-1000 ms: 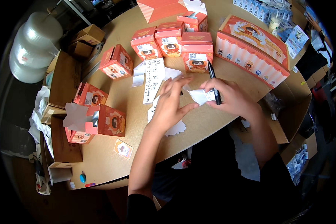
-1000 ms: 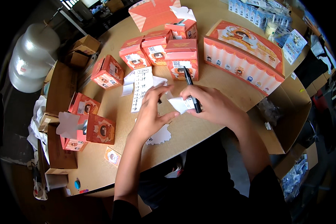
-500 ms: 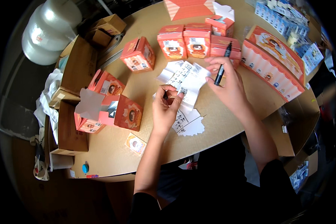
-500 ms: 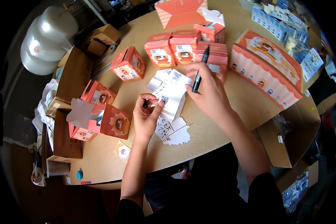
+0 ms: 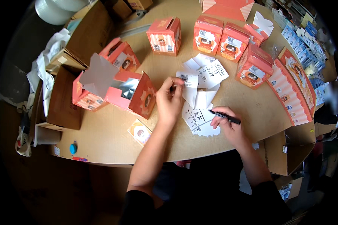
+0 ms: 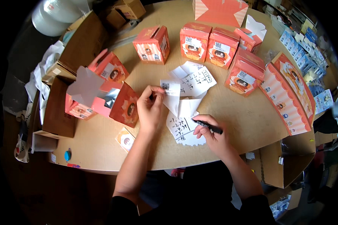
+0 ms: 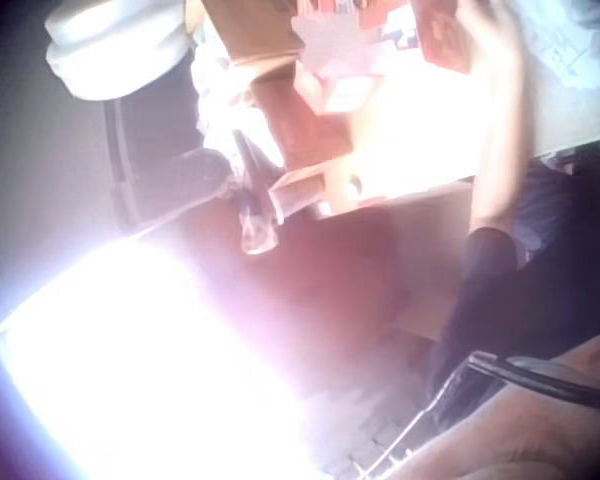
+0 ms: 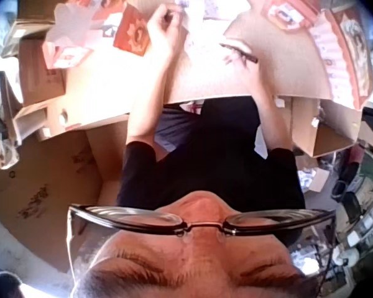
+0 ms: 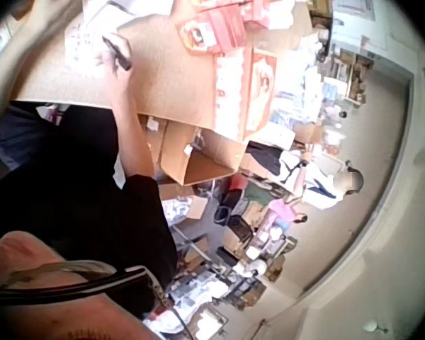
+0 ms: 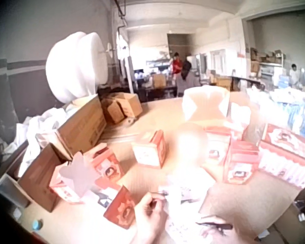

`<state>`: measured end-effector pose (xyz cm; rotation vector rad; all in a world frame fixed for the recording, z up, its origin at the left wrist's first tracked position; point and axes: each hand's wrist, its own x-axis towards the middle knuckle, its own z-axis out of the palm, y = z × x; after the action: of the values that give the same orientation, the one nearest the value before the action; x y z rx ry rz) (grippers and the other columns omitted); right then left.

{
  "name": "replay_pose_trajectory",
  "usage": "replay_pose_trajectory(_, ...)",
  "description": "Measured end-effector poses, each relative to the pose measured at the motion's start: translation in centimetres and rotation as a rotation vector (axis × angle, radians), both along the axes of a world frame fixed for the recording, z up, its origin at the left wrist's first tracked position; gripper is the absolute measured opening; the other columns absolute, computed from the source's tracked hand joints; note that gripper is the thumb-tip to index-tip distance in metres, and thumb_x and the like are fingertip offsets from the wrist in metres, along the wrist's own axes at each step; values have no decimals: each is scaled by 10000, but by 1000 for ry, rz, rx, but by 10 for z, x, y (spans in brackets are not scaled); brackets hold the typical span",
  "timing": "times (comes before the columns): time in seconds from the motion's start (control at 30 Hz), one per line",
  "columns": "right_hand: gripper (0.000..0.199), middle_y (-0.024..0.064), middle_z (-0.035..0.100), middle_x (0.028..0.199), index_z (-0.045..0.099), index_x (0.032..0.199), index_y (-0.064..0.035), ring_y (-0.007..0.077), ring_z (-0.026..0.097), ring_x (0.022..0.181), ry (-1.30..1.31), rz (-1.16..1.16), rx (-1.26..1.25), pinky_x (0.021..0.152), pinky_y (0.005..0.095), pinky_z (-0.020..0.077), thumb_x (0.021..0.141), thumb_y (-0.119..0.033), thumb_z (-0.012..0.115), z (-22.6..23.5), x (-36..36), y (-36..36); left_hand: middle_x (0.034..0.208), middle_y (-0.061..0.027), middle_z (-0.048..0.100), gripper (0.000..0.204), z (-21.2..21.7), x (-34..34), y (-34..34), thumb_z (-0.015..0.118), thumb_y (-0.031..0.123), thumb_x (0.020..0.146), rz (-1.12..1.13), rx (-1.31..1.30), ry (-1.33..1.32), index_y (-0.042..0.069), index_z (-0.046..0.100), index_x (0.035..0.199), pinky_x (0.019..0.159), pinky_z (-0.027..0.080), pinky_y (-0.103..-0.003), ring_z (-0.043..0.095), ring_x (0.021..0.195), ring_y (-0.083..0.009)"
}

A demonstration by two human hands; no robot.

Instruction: The person folds a white paper insert and places it into a small orange box. They then use a black marker to write numbers and text on a piece of paper on the table. Finally, they place the paper insert into the box and close the lid.

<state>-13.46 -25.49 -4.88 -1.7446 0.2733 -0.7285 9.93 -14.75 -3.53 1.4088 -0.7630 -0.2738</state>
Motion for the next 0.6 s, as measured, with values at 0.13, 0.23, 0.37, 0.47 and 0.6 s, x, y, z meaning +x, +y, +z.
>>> replay_pose_trajectory(0.13, 296, 103, 741, 927, 774, 1277, 49, 133, 703, 741, 249, 15, 199, 728, 295, 599, 1199, -144, 564, 12, -10, -14, 1063, -67, 767, 259, -4, -3, -3, 586, -139, 1061, -63, 148, -194, 22, 785, 1100, 806, 573, -337, 730, 949, -158)
replay_pose_trajectory(0.23, 312, 106, 737, 916, 805, 1228, 61, 141, 703, 708, 345, 16, 278, 681, 300, 598, 1181, -173, 605, 12, -5, -16, 1075, -128, 755, 336, -16, -9, -8, 597, -191, 949, -144, 104, -473, 45, 798, 1077, 822, 584, -364, 769, 960, -298)
replay_pose_trajectory(0.37, 223, 73, 740, 849, 841, 1119, 55, 115, 694, 683, 350, 37, 195, 631, 279, 572, 1118, -116, 698, 6, -3, 0, 1084, -140, 734, 401, -34, -3, -12, 572, -194, 872, -150, 219, -491, 66, 809, 1063, 842, 586, -395, 742, 947, -385)
replay_pose_trajectory(0.47, 125, 43, 764, 805, 831, 1130, 50, 79, 682, 639, 287, 16, 118, 576, 251, 536, 1052, -27, 770, -6, -1, 8, 1107, -148, 717, 327, -39, 7, -18, 573, -137, 995, -195, 156, -352, 37, 794, 1161, 919, 566, -384, 722, 1020, -343)
replay_pose_trajectory(0.6, 63, 44, 772, 798, 759, 1033, 41, 70, 706, 674, 263, -20, 201, 584, 245, 532, 1030, -8, 799, -6, 4, 15, 1187, -173, 712, 284, -37, 8, -15, 582, -62, 1072, -260, 184, -226, 40, 779, 1248, 973, 564, -419, 718, 1083, -361)
